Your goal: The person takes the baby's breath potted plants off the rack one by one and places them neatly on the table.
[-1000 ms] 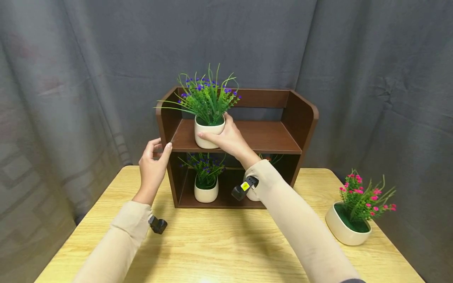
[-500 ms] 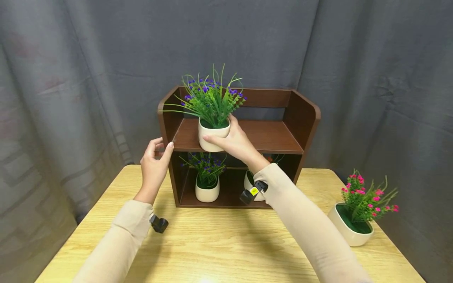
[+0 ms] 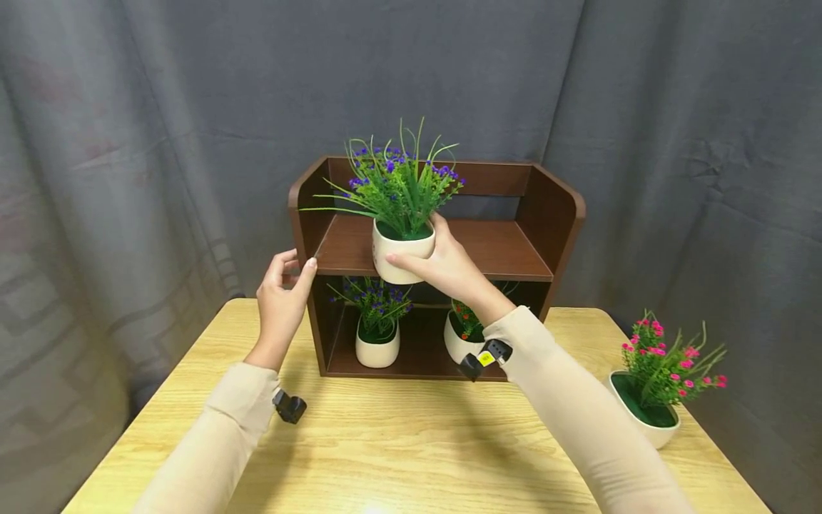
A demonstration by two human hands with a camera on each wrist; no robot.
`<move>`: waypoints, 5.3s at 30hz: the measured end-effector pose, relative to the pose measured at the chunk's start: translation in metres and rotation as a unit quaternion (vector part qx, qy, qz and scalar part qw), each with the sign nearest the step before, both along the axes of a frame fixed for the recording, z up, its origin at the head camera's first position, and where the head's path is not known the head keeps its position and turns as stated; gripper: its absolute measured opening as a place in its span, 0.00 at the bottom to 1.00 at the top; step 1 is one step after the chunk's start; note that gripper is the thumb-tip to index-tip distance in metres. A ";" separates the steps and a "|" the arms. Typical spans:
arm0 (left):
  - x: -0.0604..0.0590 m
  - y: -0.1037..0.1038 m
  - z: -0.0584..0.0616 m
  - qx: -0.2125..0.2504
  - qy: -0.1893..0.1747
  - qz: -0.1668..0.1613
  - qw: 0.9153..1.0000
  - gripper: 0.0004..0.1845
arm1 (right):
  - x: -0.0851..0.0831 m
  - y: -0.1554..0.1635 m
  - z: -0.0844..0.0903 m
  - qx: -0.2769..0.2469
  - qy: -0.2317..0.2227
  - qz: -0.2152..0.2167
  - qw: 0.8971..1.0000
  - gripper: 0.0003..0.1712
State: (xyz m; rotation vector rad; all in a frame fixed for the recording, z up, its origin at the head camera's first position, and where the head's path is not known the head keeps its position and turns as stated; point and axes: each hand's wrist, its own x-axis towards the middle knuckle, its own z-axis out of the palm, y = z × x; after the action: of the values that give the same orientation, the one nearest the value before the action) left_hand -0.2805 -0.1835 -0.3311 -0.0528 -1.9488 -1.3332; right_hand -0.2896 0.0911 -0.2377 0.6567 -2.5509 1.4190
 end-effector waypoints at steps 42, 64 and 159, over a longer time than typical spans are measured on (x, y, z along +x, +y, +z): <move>-0.002 0.000 0.000 0.008 0.009 0.000 1.000 0.20 | 0.046 0.072 -0.017 0.019 0.053 -0.037 0.998 0.59; -0.001 0.000 0.000 0.006 0.011 -0.004 1.000 0.20 | 0.075 0.112 -0.028 0.041 0.093 -0.061 0.993 0.51; 0.001 0.002 0.002 0.015 0.000 -0.004 1.000 0.21 | 0.097 0.241 -0.196 0.077 0.007 -0.066 0.995 0.63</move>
State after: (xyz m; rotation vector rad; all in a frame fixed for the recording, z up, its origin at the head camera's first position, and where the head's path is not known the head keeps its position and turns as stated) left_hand -0.2798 -0.1814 -0.3293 -0.0473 -1.9295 -1.3682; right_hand -0.1926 0.3325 -0.4334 0.5058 -2.6558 1.1821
